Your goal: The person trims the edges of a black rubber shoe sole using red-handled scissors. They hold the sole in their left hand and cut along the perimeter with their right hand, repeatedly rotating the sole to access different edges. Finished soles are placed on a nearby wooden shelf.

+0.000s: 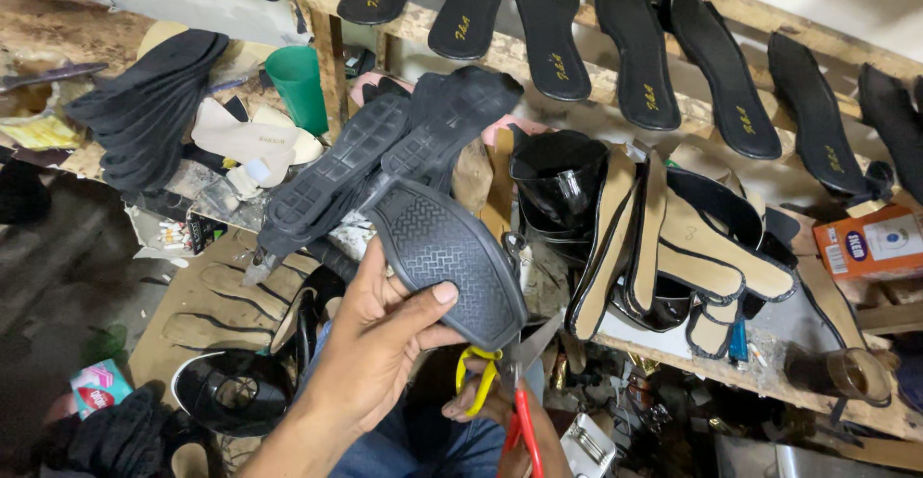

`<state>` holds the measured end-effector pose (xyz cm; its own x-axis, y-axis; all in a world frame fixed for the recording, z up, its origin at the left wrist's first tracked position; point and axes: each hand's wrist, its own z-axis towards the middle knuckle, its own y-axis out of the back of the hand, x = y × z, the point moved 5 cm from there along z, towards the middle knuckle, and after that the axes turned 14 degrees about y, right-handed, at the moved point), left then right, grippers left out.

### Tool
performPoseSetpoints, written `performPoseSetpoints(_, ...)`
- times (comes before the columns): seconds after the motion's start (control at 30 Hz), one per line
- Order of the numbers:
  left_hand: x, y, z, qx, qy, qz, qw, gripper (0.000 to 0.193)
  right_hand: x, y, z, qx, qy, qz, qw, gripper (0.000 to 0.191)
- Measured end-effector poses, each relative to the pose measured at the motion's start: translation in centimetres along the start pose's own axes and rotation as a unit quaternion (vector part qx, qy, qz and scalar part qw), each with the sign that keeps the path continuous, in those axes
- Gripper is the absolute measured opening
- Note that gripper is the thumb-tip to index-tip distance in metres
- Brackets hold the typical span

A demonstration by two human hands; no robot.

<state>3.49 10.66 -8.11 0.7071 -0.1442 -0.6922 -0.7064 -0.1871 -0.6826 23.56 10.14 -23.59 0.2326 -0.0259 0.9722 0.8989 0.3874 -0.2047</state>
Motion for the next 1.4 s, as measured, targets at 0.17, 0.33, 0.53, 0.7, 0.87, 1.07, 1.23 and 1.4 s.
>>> performPoseSetpoints(0.17,-0.1,0.1,-0.2,0.0,-0.005,0.019,1.0,0.068,1.6,-0.9,0.9,0.065,0.048,0.004,0.997,0.09)
performPoseSetpoints(0.33,-0.6,0.3,-0.4,-0.008,-0.036,0.067,0.997,0.073,3.0,-1.6,0.6,0.028,0.05,-0.069,0.996,0.088)
performPoseSetpoints(0.53,-1.0,0.1,-0.5,0.045,-0.059,0.053,0.996,0.074,2.9,-1.8,0.6,0.131,0.144,-0.01,0.981,0.091)
performPoseSetpoints(0.7,-0.9,0.6,-0.1,0.039,-0.055,0.05,0.996,0.079,-1.7,0.0,1.4,0.128,-0.088,0.076,0.985,0.064)
performPoseSetpoints(0.87,-1.1,0.8,0.4,0.063,-0.058,0.051,0.995,0.078,-1.5,0.4,0.4,0.149,-0.034,0.08,0.985,0.057)
performPoseSetpoints(1.07,-1.5,0.7,0.4,0.072,-0.057,0.072,0.993,0.084,0.3,-0.4,0.8,0.182,-0.011,0.056,0.982,0.068)
performPoseSetpoints(1.23,-2.1,0.7,0.4,0.059,-0.069,0.103,0.991,0.084,2.2,-0.4,0.1,0.13,0.027,-0.054,0.99,0.059)
performPoseSetpoints(1.4,-2.7,0.8,0.4,0.068,-0.076,0.102,0.989,0.08,1.8,-0.1,0.3,0.072,-0.052,-0.077,0.993,0.038)
